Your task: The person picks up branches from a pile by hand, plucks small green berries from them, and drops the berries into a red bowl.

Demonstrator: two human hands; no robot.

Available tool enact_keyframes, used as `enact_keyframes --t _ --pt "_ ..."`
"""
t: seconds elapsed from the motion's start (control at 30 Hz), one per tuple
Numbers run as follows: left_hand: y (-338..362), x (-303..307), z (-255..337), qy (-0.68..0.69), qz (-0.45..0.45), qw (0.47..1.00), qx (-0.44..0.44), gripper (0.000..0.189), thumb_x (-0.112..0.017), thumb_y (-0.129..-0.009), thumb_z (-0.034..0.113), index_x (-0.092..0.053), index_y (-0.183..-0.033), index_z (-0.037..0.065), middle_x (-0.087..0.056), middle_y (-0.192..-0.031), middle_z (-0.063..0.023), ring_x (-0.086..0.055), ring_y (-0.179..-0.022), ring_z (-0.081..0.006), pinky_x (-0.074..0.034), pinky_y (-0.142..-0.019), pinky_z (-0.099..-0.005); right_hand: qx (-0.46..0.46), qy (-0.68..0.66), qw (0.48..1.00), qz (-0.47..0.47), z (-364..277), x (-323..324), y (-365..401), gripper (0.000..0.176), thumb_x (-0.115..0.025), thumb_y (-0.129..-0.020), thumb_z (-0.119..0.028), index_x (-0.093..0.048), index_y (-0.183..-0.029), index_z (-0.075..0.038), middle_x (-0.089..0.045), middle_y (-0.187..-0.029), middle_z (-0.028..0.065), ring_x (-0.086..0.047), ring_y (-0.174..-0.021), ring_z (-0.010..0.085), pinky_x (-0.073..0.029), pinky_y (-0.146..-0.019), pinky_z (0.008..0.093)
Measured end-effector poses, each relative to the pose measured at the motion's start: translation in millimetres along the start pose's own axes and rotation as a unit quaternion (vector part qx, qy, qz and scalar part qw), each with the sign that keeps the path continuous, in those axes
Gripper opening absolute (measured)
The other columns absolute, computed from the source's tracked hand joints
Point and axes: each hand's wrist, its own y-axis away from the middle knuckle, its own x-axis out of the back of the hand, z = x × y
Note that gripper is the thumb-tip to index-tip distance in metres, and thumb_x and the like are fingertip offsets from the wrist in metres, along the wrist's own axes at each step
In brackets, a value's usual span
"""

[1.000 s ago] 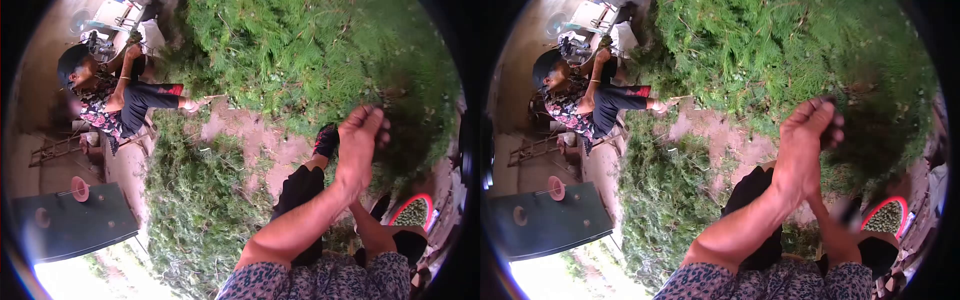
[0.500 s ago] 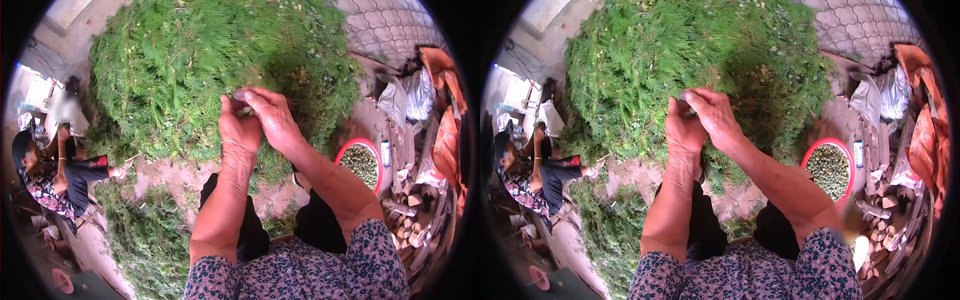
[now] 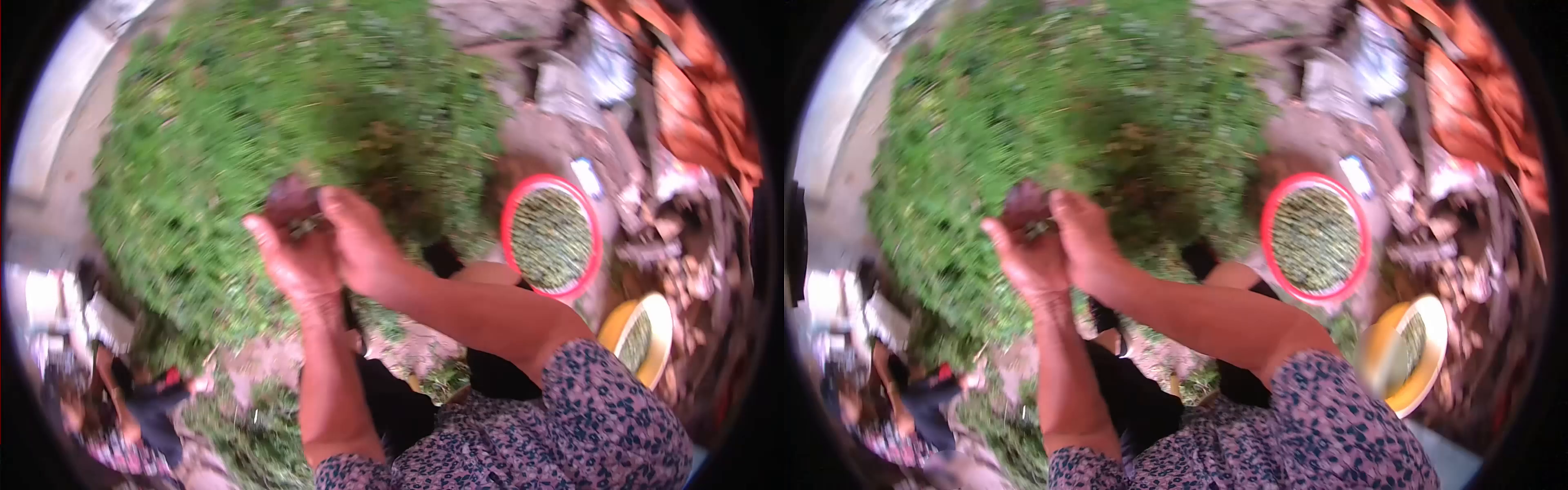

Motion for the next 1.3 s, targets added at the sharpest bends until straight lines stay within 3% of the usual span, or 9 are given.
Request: enact_keyframes --t 0.3,0.6,0.67,0.7,0.73,0.77,0.9,1.23,1.3 --pt "27.0 -18.5 -34.7 -0.290 -0.188 0.932 -0.112 0.058 -0.045 -0.087 0.047 -0.049 -0.117 -0.003 -0.054 -0.114 -0.0121 -0.051 -0.104 -0.0195 -0.038 -0.091 -0.0315 -0.117 0.140 0.978 0.096 -62.6 41.3 -8.1 0.019 -0.048 -0.088 -0.023 -0.052 -0.088 -0.004 -0.054 -0.079 0.0065 -0.052 -0.068 0.0149 -0.046 -0.059 0.0261" --pt "-12.4 39.7 -2.4 0.022 0.077 0.994 0.072 0.043 -0.052 -0.084 0.044 -0.055 -0.101 0.004 -0.060 -0.088 -0.0053 -0.054 -0.074 -0.0152 -0.046 -0.069 -0.0290 0.037 0.416 0.874 0.250 -238.5 186.6 -23.8 0.015 -0.064 -0.076 -0.014 -0.058 -0.083 -0.003 -0.049 -0.064 0.0046 -0.049 -0.053 0.0125 -0.038 -0.040 0.0253" --pt "-13.8 45.1 2.2 0.053 0.081 0.992 0.081 0.039 -0.054 -0.083 0.042 -0.055 -0.098 0.005 -0.058 -0.086 -0.0020 -0.052 -0.072 -0.0133 -0.044 -0.068 -0.0278 0.191 0.692 0.690 0.088 -268.9 248.6 12.9 0.016 -0.061 -0.077 -0.016 -0.052 -0.067 -0.008 -0.042 -0.051 0.0024 -0.041 -0.042 0.0116 -0.034 -0.038 0.0253" --pt "-12.0 47.0 3.2 0.052 0.084 0.992 0.072 0.039 -0.054 -0.083 0.042 -0.055 -0.098 0.005 -0.058 -0.086 -0.0020 -0.052 -0.072 -0.0133 -0.044 -0.068 -0.0278 0.055 0.503 0.765 0.399 -278.8 263.3 20.7 0.012 -0.053 -0.077 -0.012 -0.056 -0.069 -0.002 -0.054 -0.057 0.0090 -0.051 -0.043 0.0149 -0.042 -0.042 0.0297" --pt "-11.1 49.9 3.5 0.057 0.088 0.991 0.079 0.039 -0.054 -0.084 0.041 -0.056 -0.098 0.005 -0.057 -0.085 -0.0019 -0.051 -0.072 -0.0133 -0.044 -0.068 -0.0276 -0.080 0.708 0.584 0.388 -310.2 377.4 4.3 0.017 -0.054 -0.077 -0.017 -0.056 -0.072 -0.001 -0.057 -0.061 0.0117 -0.051 -0.043 0.0157 -0.041 -0.041 0.0322" --pt "-11.6 49.1 4.2 0.064 0.090 0.990 0.087 0.038 -0.053 -0.084 0.041 -0.056 -0.098 0.006 -0.057 -0.083 -0.0017 -0.051 -0.072 -0.0133 -0.044 -0.068 -0.0274 0.061 0.535 0.731 0.419 -297.6 326.0 52.5 0.022 -0.052 -0.078 -0.021 -0.058 -0.076 0.001 -0.061 -0.070 0.0127 -0.055 -0.050 0.0167 -0.045 -0.047 0.0337" --pt "-11.0 47.4 9.6 0.072 0.150 0.981 0.101 0.036 -0.049 -0.087 0.038 -0.056 -0.097 0.004 -0.057 -0.082 -0.0024 -0.050 -0.071 -0.0153 -0.044 -0.067 -0.0303 0.064 0.528 0.607 0.591 -339.8 412.3 88.3 0.023 -0.067 -0.067 -0.022 -0.060 -0.078 -0.004 -0.049 -0.061 0.0026 -0.042 -0.053 0.0133 -0.036 -0.048 0.0328" --pt "-11.8 44.6 11.5 0.069 0.160 0.977 0.119 0.034 -0.051 -0.087 0.035 -0.053 -0.102 0.004 -0.053 -0.080 -0.0009 -0.045 -0.068 -0.0126 -0.040 -0.066 -0.0268 0.116 0.928 0.330 0.130 -245.1 273.8 -95.1 0.032 -0.059 -0.074 -0.016 -0.061 -0.106 -0.010 -0.050 -0.121 0.0128 -0.046 -0.110 0.0315 -0.039 -0.091 0.0359" --pt "-14.4 43.7 9.0 0.067 0.148 0.978 0.129 0.034 -0.050 -0.088 0.035 -0.053 -0.103 0.004 -0.052 -0.080 -0.0005 -0.045 -0.069 -0.0125 -0.040 -0.067 -0.0269 0.237 0.872 0.424 0.055 -204.7 186.5 -113.2 0.043 -0.066 -0.069 -0.026 -0.057 -0.111 -0.017 -0.028 -0.135 0.0232 -0.031 -0.122 0.0414 -0.033 -0.098 0.0434"
